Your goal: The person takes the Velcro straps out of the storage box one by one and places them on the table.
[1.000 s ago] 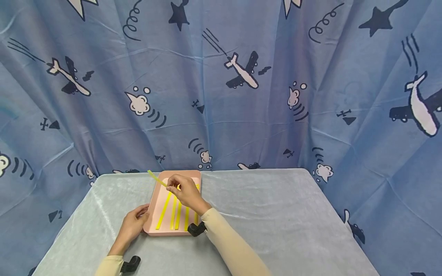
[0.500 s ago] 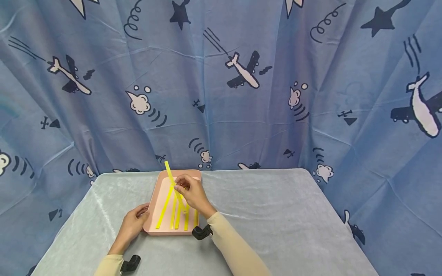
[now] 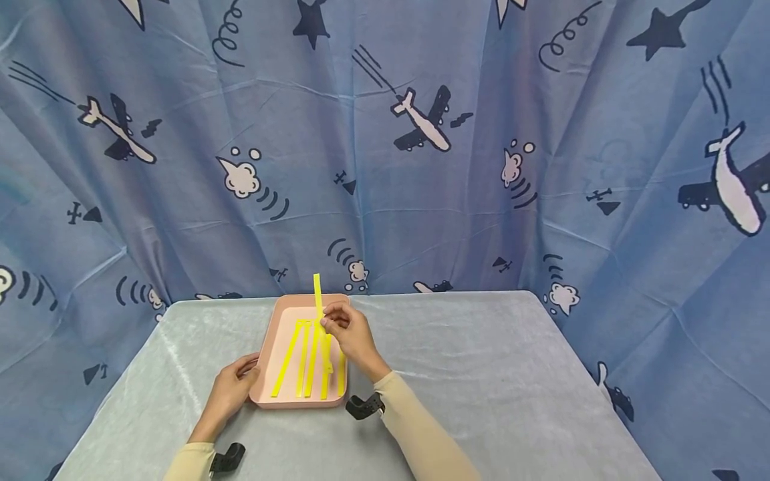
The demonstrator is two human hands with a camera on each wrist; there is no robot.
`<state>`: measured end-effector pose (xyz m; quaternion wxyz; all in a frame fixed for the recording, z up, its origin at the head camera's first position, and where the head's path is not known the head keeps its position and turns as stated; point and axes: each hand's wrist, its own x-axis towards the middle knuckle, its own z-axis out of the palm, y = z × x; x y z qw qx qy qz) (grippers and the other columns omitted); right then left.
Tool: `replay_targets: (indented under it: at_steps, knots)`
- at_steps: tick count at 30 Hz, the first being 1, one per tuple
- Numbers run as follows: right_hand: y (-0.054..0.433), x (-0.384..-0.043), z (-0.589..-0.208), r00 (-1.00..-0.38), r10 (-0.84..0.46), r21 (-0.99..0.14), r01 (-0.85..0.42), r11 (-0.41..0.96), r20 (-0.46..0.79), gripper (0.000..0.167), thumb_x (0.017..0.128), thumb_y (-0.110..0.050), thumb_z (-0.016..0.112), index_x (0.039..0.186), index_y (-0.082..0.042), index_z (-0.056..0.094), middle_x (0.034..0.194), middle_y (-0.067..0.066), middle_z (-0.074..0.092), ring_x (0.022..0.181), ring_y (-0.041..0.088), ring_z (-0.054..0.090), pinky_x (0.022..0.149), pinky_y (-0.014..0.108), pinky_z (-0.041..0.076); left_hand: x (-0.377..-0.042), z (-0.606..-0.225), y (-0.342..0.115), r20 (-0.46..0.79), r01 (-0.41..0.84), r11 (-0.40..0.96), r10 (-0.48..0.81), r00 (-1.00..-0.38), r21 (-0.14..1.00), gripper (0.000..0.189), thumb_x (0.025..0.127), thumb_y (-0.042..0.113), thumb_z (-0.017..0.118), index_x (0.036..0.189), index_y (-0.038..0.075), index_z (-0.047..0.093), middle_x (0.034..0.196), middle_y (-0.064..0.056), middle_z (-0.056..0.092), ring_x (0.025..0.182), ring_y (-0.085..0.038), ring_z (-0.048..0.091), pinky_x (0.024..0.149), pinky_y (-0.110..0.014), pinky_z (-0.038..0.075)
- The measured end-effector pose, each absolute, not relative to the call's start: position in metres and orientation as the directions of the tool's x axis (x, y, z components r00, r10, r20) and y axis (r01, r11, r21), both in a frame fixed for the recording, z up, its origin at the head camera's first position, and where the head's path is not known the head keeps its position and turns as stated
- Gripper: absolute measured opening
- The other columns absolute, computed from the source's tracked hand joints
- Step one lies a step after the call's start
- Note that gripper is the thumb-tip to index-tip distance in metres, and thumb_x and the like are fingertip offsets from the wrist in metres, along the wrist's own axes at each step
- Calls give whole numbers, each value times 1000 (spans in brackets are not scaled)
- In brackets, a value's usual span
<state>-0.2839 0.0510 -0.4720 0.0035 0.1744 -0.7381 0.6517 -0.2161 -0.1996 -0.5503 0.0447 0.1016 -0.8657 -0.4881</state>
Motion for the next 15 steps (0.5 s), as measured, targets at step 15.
replay_targets:
  at_steps: [15]
  knots:
    - [75,-288,-494,-991,-118,-998,-66,20,63,18,93,-10,67,109,-4,62,87,2,62,74,13,56,68,29,49,-215,-550,-199,-22,-134,517,-216,-976,845,40,100,18,54,139,5,56,130,-21,64,112,-36,64,88,-43,55]
